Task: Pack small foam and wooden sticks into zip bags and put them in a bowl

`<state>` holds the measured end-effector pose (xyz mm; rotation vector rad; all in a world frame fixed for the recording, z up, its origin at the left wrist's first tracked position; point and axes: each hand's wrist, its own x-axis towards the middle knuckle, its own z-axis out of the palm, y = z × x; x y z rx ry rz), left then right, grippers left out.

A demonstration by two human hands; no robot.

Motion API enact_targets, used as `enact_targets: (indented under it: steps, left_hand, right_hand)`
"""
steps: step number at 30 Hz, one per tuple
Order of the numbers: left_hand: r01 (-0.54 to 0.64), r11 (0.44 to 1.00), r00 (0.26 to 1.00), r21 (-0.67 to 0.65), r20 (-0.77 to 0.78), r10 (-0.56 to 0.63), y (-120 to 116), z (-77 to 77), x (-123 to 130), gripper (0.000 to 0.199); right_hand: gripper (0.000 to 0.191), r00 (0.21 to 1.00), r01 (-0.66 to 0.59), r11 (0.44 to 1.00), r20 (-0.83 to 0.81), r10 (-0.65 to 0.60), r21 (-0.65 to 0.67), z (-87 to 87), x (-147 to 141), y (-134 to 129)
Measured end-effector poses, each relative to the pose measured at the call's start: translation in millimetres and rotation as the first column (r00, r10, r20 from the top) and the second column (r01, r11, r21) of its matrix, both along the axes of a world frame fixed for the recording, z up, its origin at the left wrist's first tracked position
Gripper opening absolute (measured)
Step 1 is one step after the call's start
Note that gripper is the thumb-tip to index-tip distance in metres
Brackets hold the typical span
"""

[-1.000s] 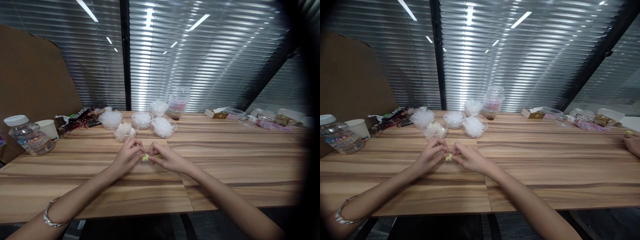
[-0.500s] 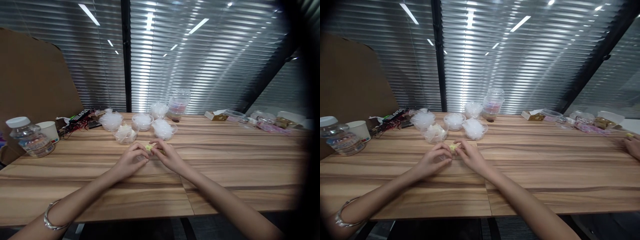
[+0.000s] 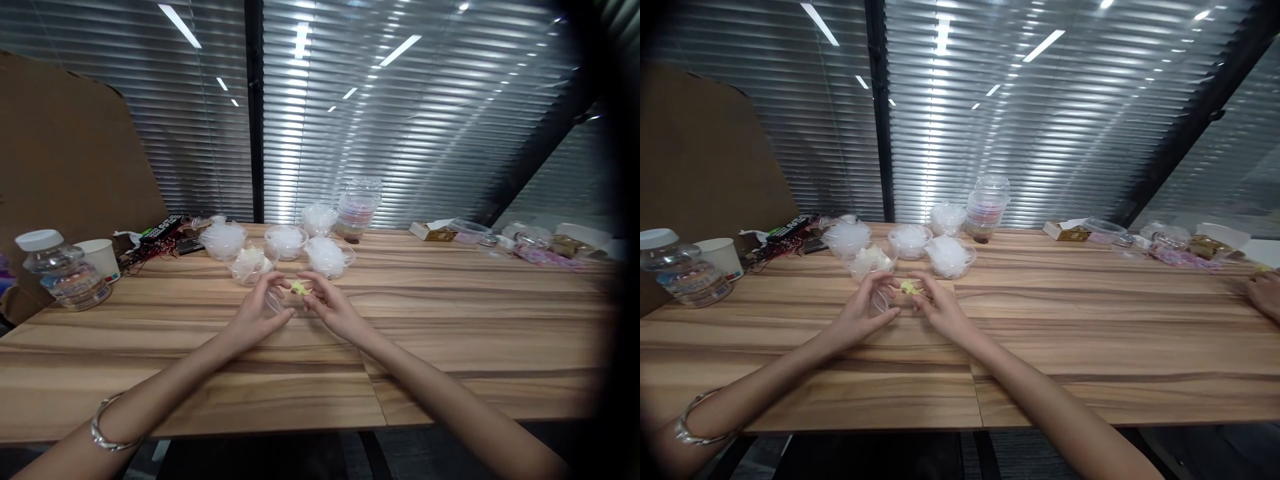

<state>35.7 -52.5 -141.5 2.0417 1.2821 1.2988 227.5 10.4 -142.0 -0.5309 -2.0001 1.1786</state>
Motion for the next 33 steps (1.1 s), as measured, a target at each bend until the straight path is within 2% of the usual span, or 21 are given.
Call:
enact_targets:
  steps: [3, 8, 13, 16, 22, 25, 29, 33]
  left_hand:
    - [-0.003, 1.0, 0.999, 0.028, 0.054, 0.001, -2.1, 2.5, 0.8, 0.06]
    - [0.006, 0.999, 0.992, 0.031, 0.128, -0.01, -1.2, 0.2, 0.9, 0.067]
    - [0.081, 0.99, 0.992, 0.114, 0.089, -0.092, 1.7, -4.4, -0.1, 0.069]
    - [0.087, 0.982, 0.995, 0.168, 0.042, -0.095, 3.1, -7.1, -0.4, 0.072]
    - [0.104, 0.978, 0.993, 0.181, 0.028, -0.111, 3.5, -7.3, -0.2, 0.073]
    - [0.117, 0.972, 0.991, 0.203, 0.034, -0.126, 4.3, -6.4, 0.0, 0.076]
    - [0.138, 0.964, 0.988, 0.227, 0.039, -0.151, 6.5, -7.8, -1.0, 0.078]
    - [0.094, 0.96, 0.995, 0.262, -0.067, -0.079, 6.4, -8.8, -3.9, 0.078]
  right_hand:
    - [0.046, 0.999, -0.025, 0.999, -0.032, 0.023, -0.041, 1.0, -0.9, -0.9]
    - [0.025, 0.997, -0.022, 0.999, -0.072, 0.019, -0.043, 1.7, -1.0, 2.4]
    - [0.024, 0.991, 0.023, 0.998, -0.13, -0.03, -0.053, 4.9, -0.9, 1.9]
    - [0.019, 0.989, 0.056, 0.996, -0.133, -0.065, -0.07, 4.7, -1.7, 1.4]
    - [0.01, 0.983, 0.048, 0.997, -0.177, -0.057, -0.058, -6.8, -2.7, 8.3]
    - [0.01, 0.974, 0.117, 0.992, -0.189, -0.124, -0.046, -10.0, -0.3, 12.7]
    - [0.013, 0.958, 0.249, 0.968, -0.154, -0.242, 0.026, -5.7, 4.1, 15.3]
    - [0.023, 0.966, 0.108, 0.987, -0.222, -0.133, -0.122, 1.5, 2.5, 11.7]
